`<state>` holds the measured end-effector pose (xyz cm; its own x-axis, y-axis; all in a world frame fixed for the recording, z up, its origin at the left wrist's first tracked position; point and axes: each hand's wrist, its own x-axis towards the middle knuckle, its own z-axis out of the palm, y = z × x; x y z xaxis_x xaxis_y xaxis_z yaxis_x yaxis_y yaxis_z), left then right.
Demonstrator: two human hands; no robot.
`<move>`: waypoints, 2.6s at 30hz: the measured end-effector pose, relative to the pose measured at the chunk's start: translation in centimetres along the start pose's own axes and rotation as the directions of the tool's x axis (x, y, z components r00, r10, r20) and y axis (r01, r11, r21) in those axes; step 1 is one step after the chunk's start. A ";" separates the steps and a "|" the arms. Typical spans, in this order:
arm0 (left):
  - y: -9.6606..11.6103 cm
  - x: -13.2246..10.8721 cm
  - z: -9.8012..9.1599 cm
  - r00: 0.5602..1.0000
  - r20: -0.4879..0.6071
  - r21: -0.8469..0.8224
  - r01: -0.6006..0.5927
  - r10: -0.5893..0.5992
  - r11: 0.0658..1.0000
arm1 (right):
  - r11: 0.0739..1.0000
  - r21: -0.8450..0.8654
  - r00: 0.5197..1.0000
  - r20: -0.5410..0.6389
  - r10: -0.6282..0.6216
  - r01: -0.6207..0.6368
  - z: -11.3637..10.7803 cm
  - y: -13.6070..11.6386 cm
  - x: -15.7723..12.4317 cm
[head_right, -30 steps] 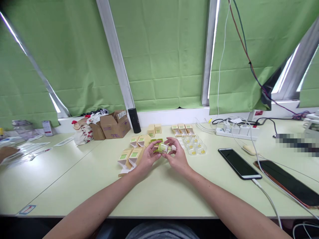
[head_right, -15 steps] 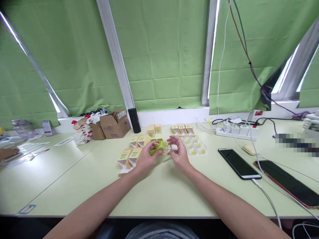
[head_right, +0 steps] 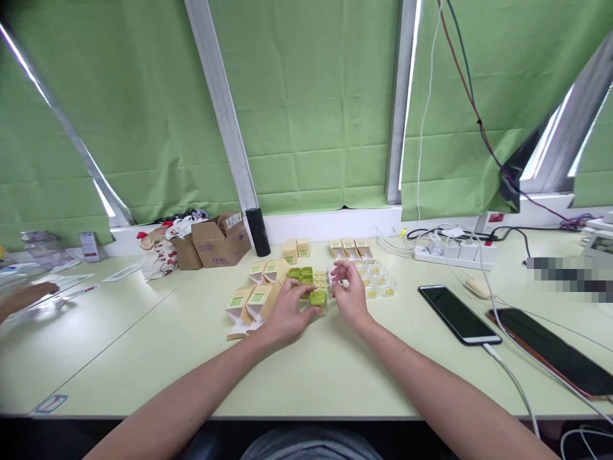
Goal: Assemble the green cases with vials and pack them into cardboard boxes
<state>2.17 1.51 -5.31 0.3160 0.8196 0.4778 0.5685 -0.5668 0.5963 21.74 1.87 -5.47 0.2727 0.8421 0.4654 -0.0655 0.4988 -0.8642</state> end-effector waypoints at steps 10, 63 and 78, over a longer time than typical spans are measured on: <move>0.5 -0.1 0.0 0.997 0.073 0.112 0.018 -0.026 0.994 | 1.000 0.001 0.999 0.038 0.014 -0.014 0.0 0.2 -0.1; 1.1 0.5 -1.3 0.981 -0.164 -0.009 0.105 -0.105 0.994 | 0.064 -0.911 0.822 0.397 0.409 0.408 -0.2 3.2 13.0; 0.8 0.6 -1.2 0.973 -0.210 -0.117 0.068 -0.092 0.991 | 0.078 -0.877 0.880 0.469 -0.074 0.474 0.1 0.1 9.1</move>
<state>1.89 1.38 -3.75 0.0956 0.8322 0.5461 0.4962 -0.5155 0.6987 24.08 9.59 -1.26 -0.2053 0.8005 0.5631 0.9660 0.2580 -0.0146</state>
